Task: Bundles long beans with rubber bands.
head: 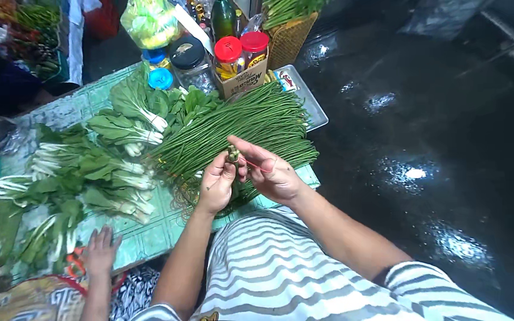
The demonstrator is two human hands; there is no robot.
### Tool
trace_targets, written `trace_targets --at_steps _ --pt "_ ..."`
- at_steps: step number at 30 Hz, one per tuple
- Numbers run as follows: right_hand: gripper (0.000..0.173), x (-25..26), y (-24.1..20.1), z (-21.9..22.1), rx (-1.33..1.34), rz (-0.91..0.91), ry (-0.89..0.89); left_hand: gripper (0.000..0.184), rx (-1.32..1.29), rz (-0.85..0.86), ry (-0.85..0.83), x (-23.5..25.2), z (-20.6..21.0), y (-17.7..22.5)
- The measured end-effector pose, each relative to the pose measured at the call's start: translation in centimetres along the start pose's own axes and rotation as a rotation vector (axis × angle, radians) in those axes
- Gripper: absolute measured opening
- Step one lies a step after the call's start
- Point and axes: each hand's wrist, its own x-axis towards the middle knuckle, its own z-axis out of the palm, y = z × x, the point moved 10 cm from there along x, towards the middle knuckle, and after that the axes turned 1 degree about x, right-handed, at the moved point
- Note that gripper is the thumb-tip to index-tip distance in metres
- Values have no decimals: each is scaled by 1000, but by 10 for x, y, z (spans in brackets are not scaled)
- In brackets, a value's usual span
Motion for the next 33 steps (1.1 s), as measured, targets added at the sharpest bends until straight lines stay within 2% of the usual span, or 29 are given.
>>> trace_targets --at_steps 3,6,8,9,11,13,15,16,18,19,20,23,24,26,27,29,30,33 --pt "56 9 -31 6 -289 -78 -24 24 425 57 -69 2 4 21" --pt "34 14 -56 6 -697 -172 1 23 821 90 -132 4 12 38" --pt "26 11 -66 5 -890 -194 36 25 1043 93 -149 3 20 44" --pt "24 8 -70 3 -877 -218 45 27 1106 91 -148 3 22 45" --pt "26 -1 -72 -4 -609 -258 54 30 1154 64 -132 2 24 42" --pt "31 -11 -67 -16 -391 -261 113 33 1075 22 -104 2 22 36" --pt "43 -18 -56 -25 -372 -252 162 38 836 -6 -86 5 21 33" --pt "56 -18 -48 -24 -398 -232 149 38 656 -11 -76 8 23 32" --pt "95 -12 -22 -9 -505 -167 32 35 288 -29 -18 16 27 38" --pt "102 -8 -5 2 -567 -136 -44 36 126 -36 -8 20 30 47" --pt "94 -5 12 11 -622 -97 -112 37 3 -18 -9 25 33 63" --pt "30 4 42 14 -662 73 -193 31 -180 180 32 39 20 143" --pt "19 6 35 12 -657 66 -213 32 -189 275 83 37 8 177" --pt "13 9 3 6 -668 -3 -241 42 -157 452 182 23 -23 234" --pt "13 12 -17 2 -724 -39 -246 44 -136 510 234 15 -42 250" --pt "15 27 -54 -10 -899 -81 -237 43 -51 596 352 3 -80 257" --pt "16 39 -67 -19 -985 -78 -231 38 6 587 405 0 -99 247" --pt "21 84 -91 -51 -1209 -35 -198 23 95 385 594 -7 -156 178"
